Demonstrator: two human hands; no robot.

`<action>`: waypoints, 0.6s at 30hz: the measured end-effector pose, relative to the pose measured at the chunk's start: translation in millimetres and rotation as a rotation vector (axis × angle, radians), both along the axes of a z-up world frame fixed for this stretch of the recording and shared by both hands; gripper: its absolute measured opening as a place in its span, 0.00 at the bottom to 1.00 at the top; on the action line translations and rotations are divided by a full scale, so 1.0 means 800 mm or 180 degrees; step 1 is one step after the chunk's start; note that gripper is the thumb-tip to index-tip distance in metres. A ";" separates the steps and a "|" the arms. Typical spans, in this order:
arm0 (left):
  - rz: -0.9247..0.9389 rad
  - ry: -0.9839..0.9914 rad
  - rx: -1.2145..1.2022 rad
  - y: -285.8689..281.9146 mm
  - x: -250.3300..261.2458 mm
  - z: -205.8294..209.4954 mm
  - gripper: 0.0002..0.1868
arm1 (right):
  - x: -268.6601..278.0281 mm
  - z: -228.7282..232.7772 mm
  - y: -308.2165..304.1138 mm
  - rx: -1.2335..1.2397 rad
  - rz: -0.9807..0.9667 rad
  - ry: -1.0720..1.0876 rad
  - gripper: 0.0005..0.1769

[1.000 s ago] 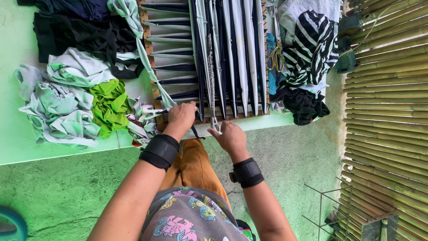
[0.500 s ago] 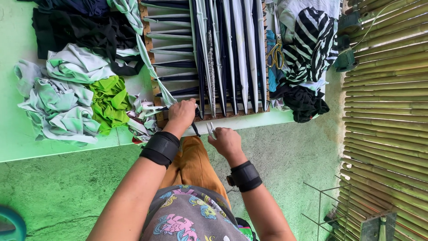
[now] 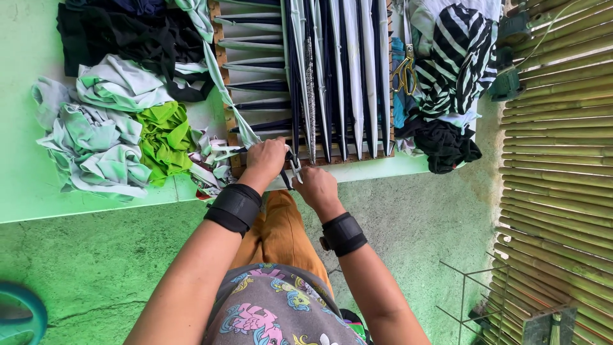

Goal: Weaving and trimming strips of fabric onto a wooden frame to create a handmade rug.

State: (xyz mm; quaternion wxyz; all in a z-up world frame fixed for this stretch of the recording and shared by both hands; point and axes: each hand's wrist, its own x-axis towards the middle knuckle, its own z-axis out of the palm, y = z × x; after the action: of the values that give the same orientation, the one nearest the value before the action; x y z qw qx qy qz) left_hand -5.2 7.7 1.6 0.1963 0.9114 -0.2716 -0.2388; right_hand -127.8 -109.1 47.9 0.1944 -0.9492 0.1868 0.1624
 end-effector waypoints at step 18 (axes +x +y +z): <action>-0.0992 0.1116 0.0133 0.087 0.031 0.160 0.25 | 0.016 0.034 0.010 0.1100 0.0707 -0.1740 0.24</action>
State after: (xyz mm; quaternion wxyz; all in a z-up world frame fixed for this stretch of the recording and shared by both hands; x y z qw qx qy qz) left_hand 19.9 77.2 129.4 0.1823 0.8069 -0.3658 -0.4264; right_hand -114.6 -101.4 74.8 0.3763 -0.9252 -0.0069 -0.0486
